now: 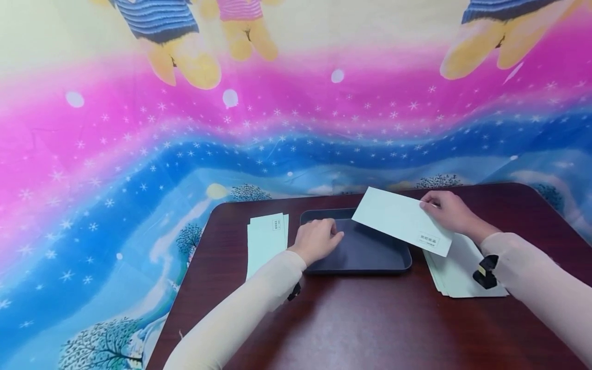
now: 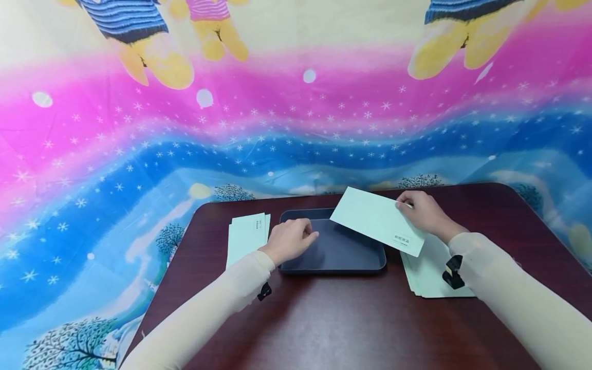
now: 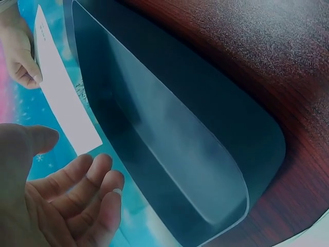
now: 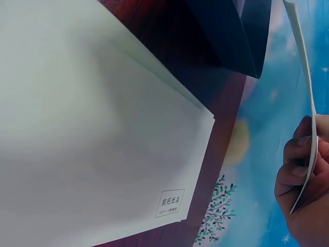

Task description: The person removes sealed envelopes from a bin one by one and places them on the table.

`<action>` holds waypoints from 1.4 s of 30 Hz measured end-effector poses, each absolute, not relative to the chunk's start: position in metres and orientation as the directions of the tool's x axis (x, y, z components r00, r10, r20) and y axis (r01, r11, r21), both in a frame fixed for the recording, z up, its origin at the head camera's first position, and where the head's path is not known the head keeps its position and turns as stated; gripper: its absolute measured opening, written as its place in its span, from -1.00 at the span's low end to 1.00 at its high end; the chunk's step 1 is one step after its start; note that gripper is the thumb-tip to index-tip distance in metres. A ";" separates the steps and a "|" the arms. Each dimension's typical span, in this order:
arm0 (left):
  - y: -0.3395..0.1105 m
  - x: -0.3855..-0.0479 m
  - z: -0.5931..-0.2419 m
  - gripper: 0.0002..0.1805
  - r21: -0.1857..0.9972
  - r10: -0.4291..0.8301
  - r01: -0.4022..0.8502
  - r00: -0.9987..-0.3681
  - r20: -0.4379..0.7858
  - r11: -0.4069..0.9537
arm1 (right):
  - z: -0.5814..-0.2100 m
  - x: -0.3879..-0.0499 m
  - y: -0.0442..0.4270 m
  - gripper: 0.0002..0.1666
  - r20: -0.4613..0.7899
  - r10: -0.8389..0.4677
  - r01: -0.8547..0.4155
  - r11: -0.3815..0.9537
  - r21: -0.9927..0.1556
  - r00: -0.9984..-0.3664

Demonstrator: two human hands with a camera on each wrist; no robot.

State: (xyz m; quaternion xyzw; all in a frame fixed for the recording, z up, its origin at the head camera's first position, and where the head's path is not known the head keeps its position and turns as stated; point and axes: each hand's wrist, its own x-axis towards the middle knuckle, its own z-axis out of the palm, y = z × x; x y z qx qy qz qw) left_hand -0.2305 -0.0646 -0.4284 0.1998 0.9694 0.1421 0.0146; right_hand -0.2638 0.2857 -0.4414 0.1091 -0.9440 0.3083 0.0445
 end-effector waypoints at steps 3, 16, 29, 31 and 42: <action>-0.063 -0.231 -0.430 -0.71 0.268 0.395 0.387 -0.918 0.026 0.882 | -0.443 -0.261 0.290 -0.72 0.160 -0.165 -0.227 0.790 -0.569 -0.973; -0.055 -0.231 -0.435 -0.71 0.254 0.429 0.423 -0.903 0.034 0.870 | -0.441 -0.253 0.295 -0.69 0.122 -0.145 -0.189 0.784 -0.591 -0.982; -0.048 -0.227 -0.434 -0.72 0.249 0.438 0.432 -0.898 0.032 0.867 | -0.440 -0.245 0.309 -0.68 0.140 -0.124 -0.183 0.792 -0.582 -0.982; -0.047 -0.227 -0.433 -0.72 0.243 0.441 0.436 -0.897 0.038 0.866 | -0.440 -0.244 0.312 -0.67 0.140 -0.117 -0.177 0.793 -0.583 -0.983; -0.041 -0.225 -0.433 -0.71 0.229 0.444 0.439 -0.895 0.033 0.869 | -0.445 -0.234 0.332 -0.65 0.133 -0.096 -0.157 0.783 -0.602 -0.986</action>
